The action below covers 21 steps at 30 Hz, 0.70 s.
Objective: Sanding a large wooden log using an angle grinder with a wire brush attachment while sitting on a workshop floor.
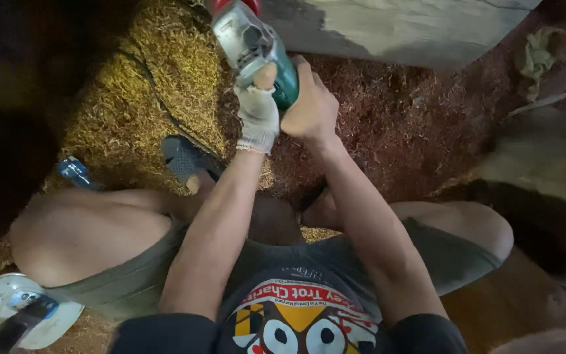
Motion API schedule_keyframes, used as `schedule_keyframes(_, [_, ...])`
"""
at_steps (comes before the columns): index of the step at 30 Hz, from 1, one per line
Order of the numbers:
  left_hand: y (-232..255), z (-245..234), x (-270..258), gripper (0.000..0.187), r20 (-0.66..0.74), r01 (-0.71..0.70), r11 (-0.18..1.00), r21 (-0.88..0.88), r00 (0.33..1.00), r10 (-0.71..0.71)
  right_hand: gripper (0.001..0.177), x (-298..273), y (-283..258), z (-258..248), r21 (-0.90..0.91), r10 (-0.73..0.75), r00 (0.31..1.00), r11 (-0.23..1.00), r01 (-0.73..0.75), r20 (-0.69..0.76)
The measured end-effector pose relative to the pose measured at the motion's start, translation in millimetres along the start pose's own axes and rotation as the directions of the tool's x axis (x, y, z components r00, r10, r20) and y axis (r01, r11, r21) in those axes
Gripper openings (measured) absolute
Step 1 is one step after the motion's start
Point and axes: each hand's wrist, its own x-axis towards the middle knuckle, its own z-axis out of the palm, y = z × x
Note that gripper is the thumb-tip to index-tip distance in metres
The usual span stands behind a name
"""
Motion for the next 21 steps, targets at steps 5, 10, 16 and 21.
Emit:
schedule_keyframes(5, [44.9,13.5,-24.1,0.062,0.175,-0.054,0.907,-0.417,0.975,0.139,0.094,-15.9,37.7,15.3,0.068,-0.011,0.996,0.998,0.017,-0.088])
schedule_keyframes(10, [-0.6,34.9,-35.9,0.041,0.261,-0.14,0.982,-0.129,0.95,0.17,0.087,-39.5,53.6,9.3,0.079,0.03,0.995,0.997,-0.022,-0.1])
schedule_keyframes(16, [-12.8,4.0,-49.8,0.038,0.156,-0.185,0.909,-0.372,0.954,0.258,0.089,-33.9,80.4,1.9,0.073,-0.093,0.986,0.994,0.084,0.14])
schedule_keyframes(21, [7.8,-57.4,-6.7,0.043,-0.164,-0.098,0.968,-0.232,0.985,0.06,0.058,45.6,63.2,-35.4,-0.009,-0.42,0.888,0.903,0.429,0.188])
